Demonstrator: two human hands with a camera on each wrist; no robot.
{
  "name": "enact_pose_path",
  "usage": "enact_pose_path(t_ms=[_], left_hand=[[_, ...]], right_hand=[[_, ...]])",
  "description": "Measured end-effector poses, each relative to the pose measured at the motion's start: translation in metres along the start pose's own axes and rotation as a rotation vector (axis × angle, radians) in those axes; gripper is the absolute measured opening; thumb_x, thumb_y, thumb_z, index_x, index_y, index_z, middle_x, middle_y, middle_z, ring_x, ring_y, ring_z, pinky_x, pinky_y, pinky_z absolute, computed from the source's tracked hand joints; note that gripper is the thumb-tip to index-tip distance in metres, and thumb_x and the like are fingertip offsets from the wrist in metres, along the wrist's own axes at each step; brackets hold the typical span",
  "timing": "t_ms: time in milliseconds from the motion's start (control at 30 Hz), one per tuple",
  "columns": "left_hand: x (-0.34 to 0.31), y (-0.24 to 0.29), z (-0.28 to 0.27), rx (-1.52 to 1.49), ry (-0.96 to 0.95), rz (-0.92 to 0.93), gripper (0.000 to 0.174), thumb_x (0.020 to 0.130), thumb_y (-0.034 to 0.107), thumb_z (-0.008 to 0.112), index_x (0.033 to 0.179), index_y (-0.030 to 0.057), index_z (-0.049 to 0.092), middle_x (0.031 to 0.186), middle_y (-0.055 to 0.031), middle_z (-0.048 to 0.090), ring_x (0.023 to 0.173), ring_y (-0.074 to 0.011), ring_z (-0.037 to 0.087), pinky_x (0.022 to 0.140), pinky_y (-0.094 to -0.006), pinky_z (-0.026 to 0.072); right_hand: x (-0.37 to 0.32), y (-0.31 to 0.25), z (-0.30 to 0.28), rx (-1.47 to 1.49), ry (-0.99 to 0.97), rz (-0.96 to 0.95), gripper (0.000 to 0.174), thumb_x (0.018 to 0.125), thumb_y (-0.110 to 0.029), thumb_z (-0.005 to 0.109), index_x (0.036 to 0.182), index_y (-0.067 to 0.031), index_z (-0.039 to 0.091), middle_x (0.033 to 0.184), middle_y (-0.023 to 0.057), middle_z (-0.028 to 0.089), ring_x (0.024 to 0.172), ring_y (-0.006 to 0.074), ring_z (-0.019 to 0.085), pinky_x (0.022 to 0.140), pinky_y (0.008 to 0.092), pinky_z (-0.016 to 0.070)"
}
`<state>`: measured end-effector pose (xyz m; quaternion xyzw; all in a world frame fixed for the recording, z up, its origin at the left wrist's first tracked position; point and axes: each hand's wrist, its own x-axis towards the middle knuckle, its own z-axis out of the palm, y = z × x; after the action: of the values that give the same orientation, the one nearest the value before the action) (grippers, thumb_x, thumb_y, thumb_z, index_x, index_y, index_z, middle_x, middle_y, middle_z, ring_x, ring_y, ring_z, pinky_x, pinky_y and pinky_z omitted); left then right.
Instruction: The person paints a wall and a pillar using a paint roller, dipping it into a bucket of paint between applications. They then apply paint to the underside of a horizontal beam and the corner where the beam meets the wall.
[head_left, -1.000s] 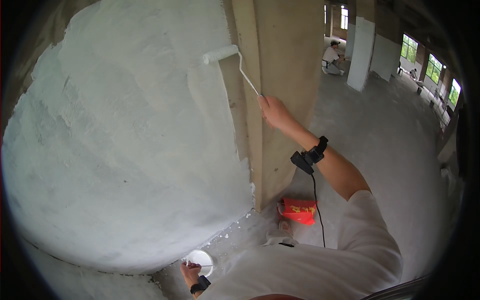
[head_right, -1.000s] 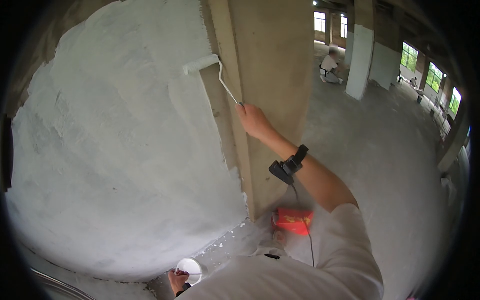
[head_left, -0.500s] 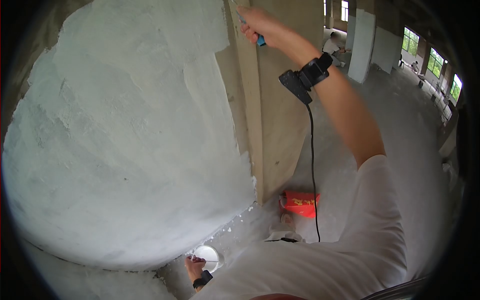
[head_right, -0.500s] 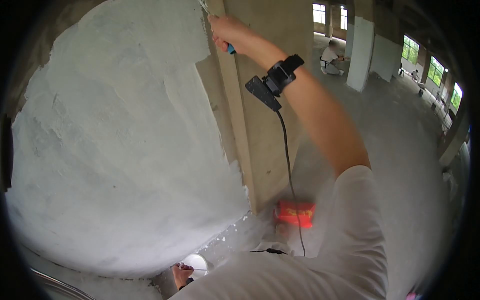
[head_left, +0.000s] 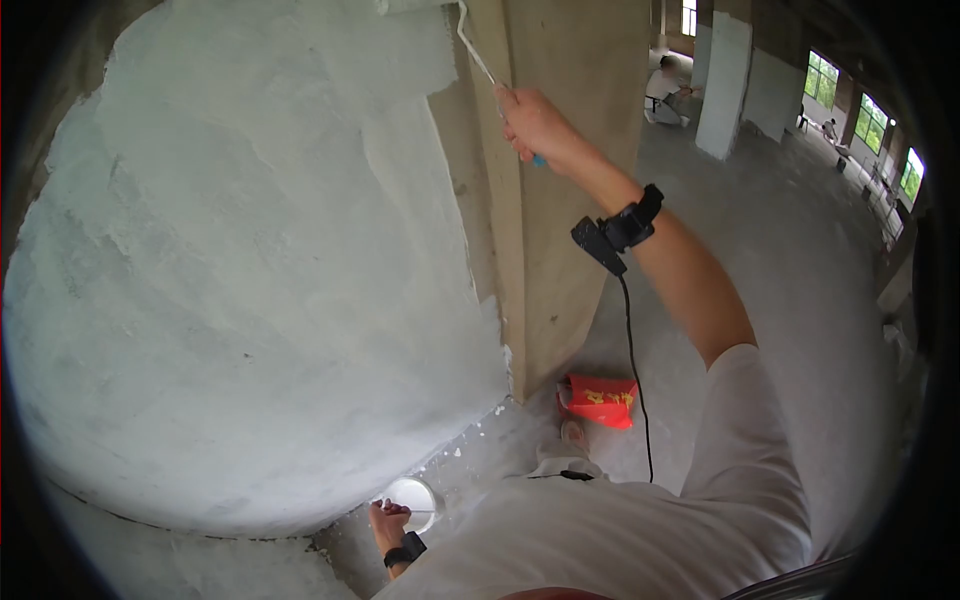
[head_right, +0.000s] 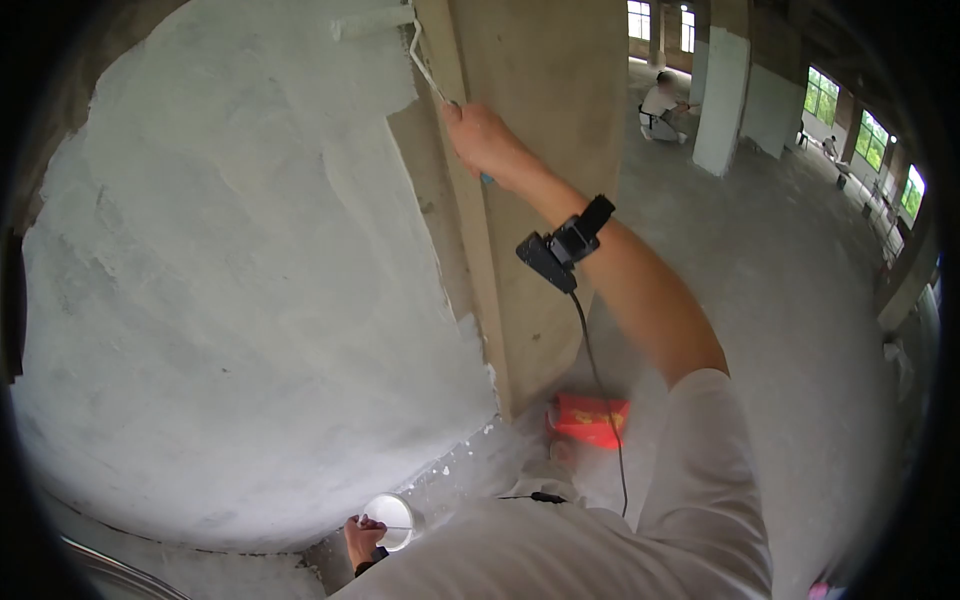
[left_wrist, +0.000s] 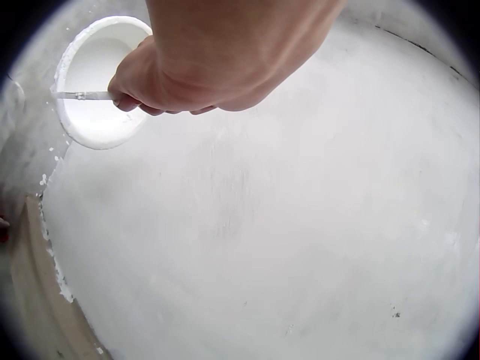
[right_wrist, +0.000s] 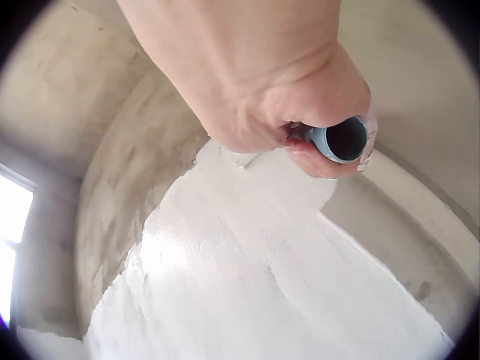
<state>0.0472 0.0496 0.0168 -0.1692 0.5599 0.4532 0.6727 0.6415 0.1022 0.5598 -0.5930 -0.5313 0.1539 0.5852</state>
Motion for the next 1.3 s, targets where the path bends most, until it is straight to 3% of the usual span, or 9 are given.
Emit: enact_pose_path(t_ms=[267, 300, 367, 667, 733, 867, 1033, 1267, 1300], left_hand=[[0.003, -0.005, 0.008, 0.067, 0.013, -0.018, 0.027, 0.094, 0.025, 0.043, 0.072, 0.0103, 0.042, 0.059, 0.0028, 0.033, 0.055, -0.0126, 0.036, 0.064, -0.0340, 0.0316], [0.002, -0.005, 0.009, 0.075, 0.011, -0.023, 0.027, 0.095, 0.025, 0.043, 0.072, 0.0100, 0.042, 0.060, 0.0028, 0.033, 0.056, -0.0127, 0.037, 0.063, -0.0340, 0.0318], [-0.004, -0.008, 0.014, 0.083, 0.016, -0.029, 0.027, 0.095, 0.025, 0.043, 0.072, 0.0097, 0.042, 0.060, 0.0028, 0.033, 0.056, -0.0128, 0.037, 0.063, -0.0340, 0.0319], [-0.016, -0.013, 0.016, 0.090, 0.070, -0.042, 0.027, 0.095, 0.026, 0.044, 0.073, 0.0093, 0.044, 0.061, 0.0025, 0.037, 0.055, -0.0120, 0.038, 0.060, -0.0325, 0.0321], [-0.014, -0.014, 0.010, 0.099, 0.059, -0.022, 0.026, 0.093, 0.026, 0.045, 0.073, 0.0091, 0.044, 0.062, 0.0027, 0.037, 0.056, -0.0125, 0.039, 0.061, -0.0331, 0.0328], [-0.007, -0.016, -0.011, 0.028, 0.042, 0.010, 0.025, 0.092, 0.026, 0.046, 0.073, 0.0089, 0.045, 0.062, 0.0027, 0.037, 0.056, -0.0129, 0.039, 0.063, -0.0341, 0.0336], [-0.005, -0.010, -0.037, -0.069, 0.011, 0.003, 0.025, 0.091, 0.026, 0.045, 0.072, 0.0099, 0.045, 0.061, 0.0028, 0.037, 0.057, -0.0130, 0.040, 0.065, -0.0346, 0.0340], [-0.010, -0.016, -0.048, -0.103, 0.041, 0.055, 0.024, 0.091, 0.024, 0.044, 0.071, 0.0111, 0.044, 0.060, 0.0029, 0.035, 0.056, -0.0129, 0.038, 0.065, -0.0342, 0.0333], [-0.012, -0.017, -0.049, -0.099, 0.056, 0.064, 0.024, 0.091, 0.024, 0.044, 0.070, 0.0113, 0.044, 0.060, 0.0029, 0.035, 0.056, -0.0128, 0.038, 0.065, -0.0341, 0.0329]], right_hand=[[-0.051, 0.096, 0.032, -0.216, 0.043, 0.024, 0.048, 0.104, -0.045, 0.037, 0.079, -0.0050, 0.046, 0.063, 0.0037, 0.049, 0.047, 0.0123, 0.046, 0.040, 0.0305, 0.0408], [-0.061, 0.105, 0.035, -0.243, 0.049, 0.042, 0.047, 0.103, -0.039, 0.037, 0.081, 0.0011, 0.050, 0.070, 0.0175, 0.053, 0.062, 0.0311, 0.051, 0.056, 0.0417, 0.0425], [-0.079, 0.117, 0.040, -0.269, 0.052, 0.065, 0.047, 0.103, -0.032, 0.037, 0.084, 0.0072, 0.054, 0.076, 0.0312, 0.057, 0.078, 0.0498, 0.056, 0.071, 0.0529, 0.0441], [-0.141, 0.188, 0.056, -0.371, -0.014, 0.167, 0.040, 0.103, -0.031, 0.039, 0.093, 0.0053, 0.055, 0.083, 0.0313, 0.061, 0.083, 0.0496, 0.059, 0.072, 0.0537, 0.0444], [-0.148, 0.207, 0.064, -0.352, 0.039, 0.206, 0.038, 0.104, -0.030, 0.040, 0.091, 0.0041, 0.051, 0.074, 0.0280, 0.055, 0.070, 0.0458, 0.053, 0.067, 0.0480, 0.0427], [-0.148, 0.226, 0.074, -0.289, 0.059, 0.154, 0.036, 0.104, -0.029, 0.040, 0.092, 0.0037, 0.051, 0.074, 0.0282, 0.056, 0.072, 0.0463, 0.055, 0.066, 0.0484, 0.0428], [-0.113, 0.188, 0.074, -0.332, 0.120, -0.021, 0.034, 0.104, -0.028, 0.041, 0.096, 0.0034, 0.053, 0.080, 0.0305, 0.059, 0.081, 0.0503, 0.056, 0.070, 0.0533, 0.0429], [-0.047, 0.119, 0.089, -0.154, 0.130, -0.121, 0.037, 0.104, -0.028, 0.043, 0.090, 0.0048, 0.052, 0.079, 0.0283, 0.057, 0.077, 0.0477, 0.054, 0.068, 0.0492, 0.0426], [-0.039, 0.115, 0.091, -0.110, 0.147, -0.182, 0.037, 0.104, -0.030, 0.042, 0.086, 0.0006, 0.049, 0.069, 0.0156, 0.050, 0.064, 0.0305, 0.048, 0.060, 0.0414, 0.0402]])
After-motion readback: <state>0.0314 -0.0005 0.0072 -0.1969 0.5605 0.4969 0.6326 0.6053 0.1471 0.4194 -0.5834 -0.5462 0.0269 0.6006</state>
